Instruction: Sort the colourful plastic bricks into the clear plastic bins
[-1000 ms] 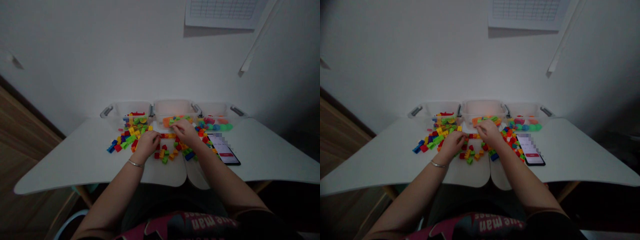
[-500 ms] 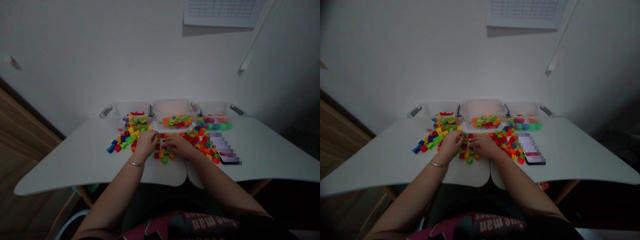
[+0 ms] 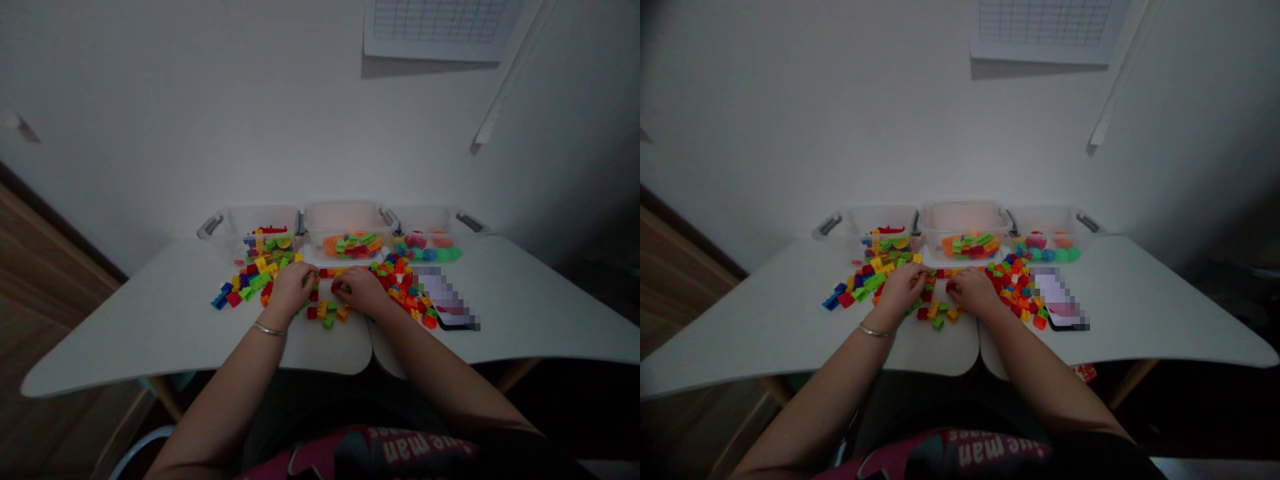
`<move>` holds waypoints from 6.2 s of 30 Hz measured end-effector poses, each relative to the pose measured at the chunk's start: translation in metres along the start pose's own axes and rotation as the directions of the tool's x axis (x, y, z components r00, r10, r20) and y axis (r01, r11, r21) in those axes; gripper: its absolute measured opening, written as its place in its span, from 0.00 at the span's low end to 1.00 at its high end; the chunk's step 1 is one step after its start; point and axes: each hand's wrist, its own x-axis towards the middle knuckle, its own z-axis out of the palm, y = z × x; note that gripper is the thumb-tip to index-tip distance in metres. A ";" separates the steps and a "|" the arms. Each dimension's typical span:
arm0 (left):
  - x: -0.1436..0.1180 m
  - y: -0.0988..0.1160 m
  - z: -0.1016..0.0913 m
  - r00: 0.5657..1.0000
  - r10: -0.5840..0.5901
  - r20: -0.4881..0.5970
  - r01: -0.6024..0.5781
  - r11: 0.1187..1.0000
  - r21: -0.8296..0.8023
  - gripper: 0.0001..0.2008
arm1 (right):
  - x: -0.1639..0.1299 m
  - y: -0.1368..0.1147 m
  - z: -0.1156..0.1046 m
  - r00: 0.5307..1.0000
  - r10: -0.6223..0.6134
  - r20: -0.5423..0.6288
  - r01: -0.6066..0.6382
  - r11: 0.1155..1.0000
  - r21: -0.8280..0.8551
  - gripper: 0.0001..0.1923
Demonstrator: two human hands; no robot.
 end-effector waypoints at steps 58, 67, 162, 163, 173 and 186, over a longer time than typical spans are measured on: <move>-0.001 -0.001 -0.003 0.999 -0.034 0.025 0.033 0.999 0.020 0.11 | 0.051 0.008 -0.060 0.803 0.163 -0.573 0.067 0.931 0.359 0.19; -0.002 0.001 -0.001 0.999 -0.026 0.024 0.025 0.999 0.031 0.11 | 0.016 0.000 -0.022 0.927 0.053 -0.372 0.112 0.905 0.409 0.13; -0.001 0.000 -0.002 0.998 -0.037 0.047 0.036 0.999 0.020 0.11 | -0.002 0.025 -0.017 0.998 -0.058 -0.035 0.065 0.974 0.217 0.10; -0.001 -0.001 -0.002 0.998 -0.036 0.046 0.036 0.999 0.015 0.11 | -0.003 0.027 -0.016 0.999 -0.045 -0.023 0.048 0.981 0.185 0.11; -0.001 -0.001 0.000 0.998 -0.039 0.044 0.038 0.999 0.012 0.12 | -0.004 0.033 -0.006 0.999 -0.042 0.020 0.042 0.999 0.004 0.10; -0.001 0.002 -0.002 0.998 -0.041 0.054 0.041 0.999 0.002 0.11 | -0.001 0.032 0.007 0.981 0.064 -0.183 -0.070 0.997 -0.028 0.09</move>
